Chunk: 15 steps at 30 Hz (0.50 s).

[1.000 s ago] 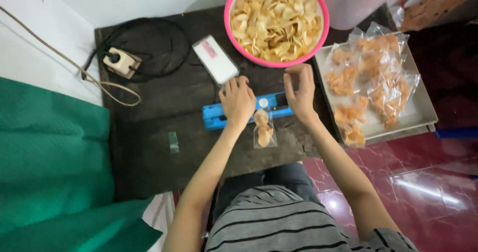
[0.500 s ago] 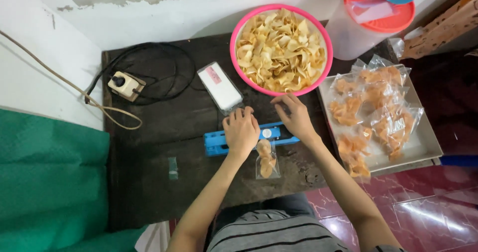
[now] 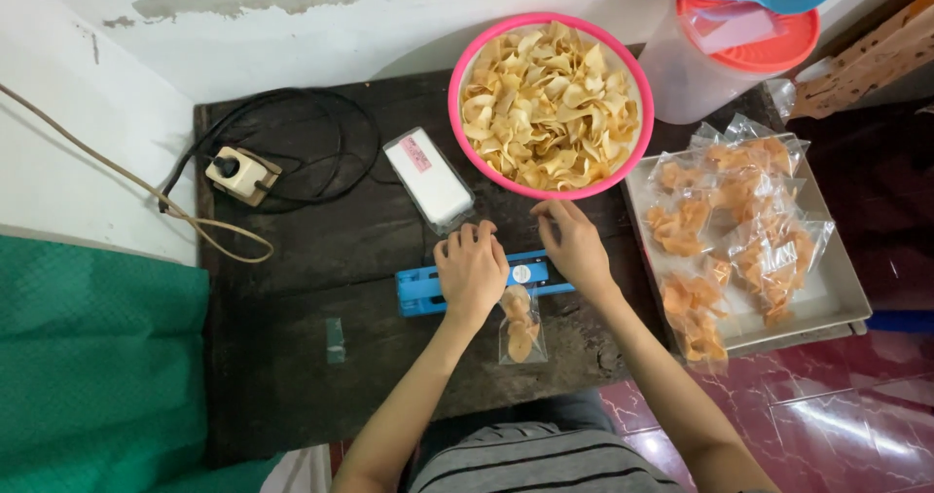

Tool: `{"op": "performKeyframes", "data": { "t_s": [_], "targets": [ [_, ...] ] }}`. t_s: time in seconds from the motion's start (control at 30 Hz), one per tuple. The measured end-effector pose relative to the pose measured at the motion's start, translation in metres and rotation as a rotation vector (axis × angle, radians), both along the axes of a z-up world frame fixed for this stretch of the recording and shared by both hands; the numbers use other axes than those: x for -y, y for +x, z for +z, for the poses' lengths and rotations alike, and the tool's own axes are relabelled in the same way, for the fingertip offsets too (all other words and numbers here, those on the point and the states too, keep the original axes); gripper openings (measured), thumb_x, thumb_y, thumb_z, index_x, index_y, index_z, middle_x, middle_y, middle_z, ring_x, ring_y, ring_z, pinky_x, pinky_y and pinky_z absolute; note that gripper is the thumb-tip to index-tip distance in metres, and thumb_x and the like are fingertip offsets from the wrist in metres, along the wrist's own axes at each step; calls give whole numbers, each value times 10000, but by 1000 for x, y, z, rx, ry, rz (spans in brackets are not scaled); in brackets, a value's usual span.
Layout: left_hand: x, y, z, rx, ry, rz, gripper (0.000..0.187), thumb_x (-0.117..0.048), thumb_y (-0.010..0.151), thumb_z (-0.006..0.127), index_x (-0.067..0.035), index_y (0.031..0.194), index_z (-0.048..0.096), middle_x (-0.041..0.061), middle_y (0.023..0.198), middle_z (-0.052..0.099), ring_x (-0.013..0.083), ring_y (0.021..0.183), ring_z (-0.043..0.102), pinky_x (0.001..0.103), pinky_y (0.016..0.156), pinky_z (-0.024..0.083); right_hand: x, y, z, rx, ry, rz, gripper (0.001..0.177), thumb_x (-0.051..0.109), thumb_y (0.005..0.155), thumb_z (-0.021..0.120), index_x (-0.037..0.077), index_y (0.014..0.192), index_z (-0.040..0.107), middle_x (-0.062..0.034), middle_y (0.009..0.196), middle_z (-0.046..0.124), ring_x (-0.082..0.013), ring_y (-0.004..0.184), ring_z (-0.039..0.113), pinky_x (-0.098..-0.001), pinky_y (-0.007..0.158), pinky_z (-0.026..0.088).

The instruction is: Packing chips into small plastic bags and sealing them with a manual heat sealer.

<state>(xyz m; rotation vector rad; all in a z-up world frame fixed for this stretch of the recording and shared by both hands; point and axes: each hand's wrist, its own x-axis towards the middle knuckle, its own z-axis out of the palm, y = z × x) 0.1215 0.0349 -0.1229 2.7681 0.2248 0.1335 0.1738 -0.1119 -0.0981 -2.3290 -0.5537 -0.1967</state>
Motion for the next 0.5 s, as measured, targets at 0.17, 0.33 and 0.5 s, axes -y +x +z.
{"op": "performKeyframes", "data": {
  "t_s": [0.17,0.33,0.5],
  "targets": [
    [0,0,-9,97,3,7,222,-241,974,388,-187,1031,596,77,936,626,260,970,624,446,882,427,-2,1,0,20,-72,0,121,5,890,590,78,969,645,-76,864,629,-241,854,675,-326,766,567],
    [-3,-4,-2,184,-58,-37,244,-276,996,365,-207,1078,584,59,978,613,246,1016,602,440,912,411,0,1,2,-31,18,-10,133,-10,912,554,69,969,645,-83,855,609,-250,832,669,-346,756,567],
    [-10,-9,-4,394,-396,-87,330,-309,997,287,-169,1087,573,71,1011,601,267,1014,587,422,882,442,6,4,-2,-87,160,-31,211,-38,911,477,70,966,649,-105,822,607,-284,808,647,-394,719,544]
  ]
}}
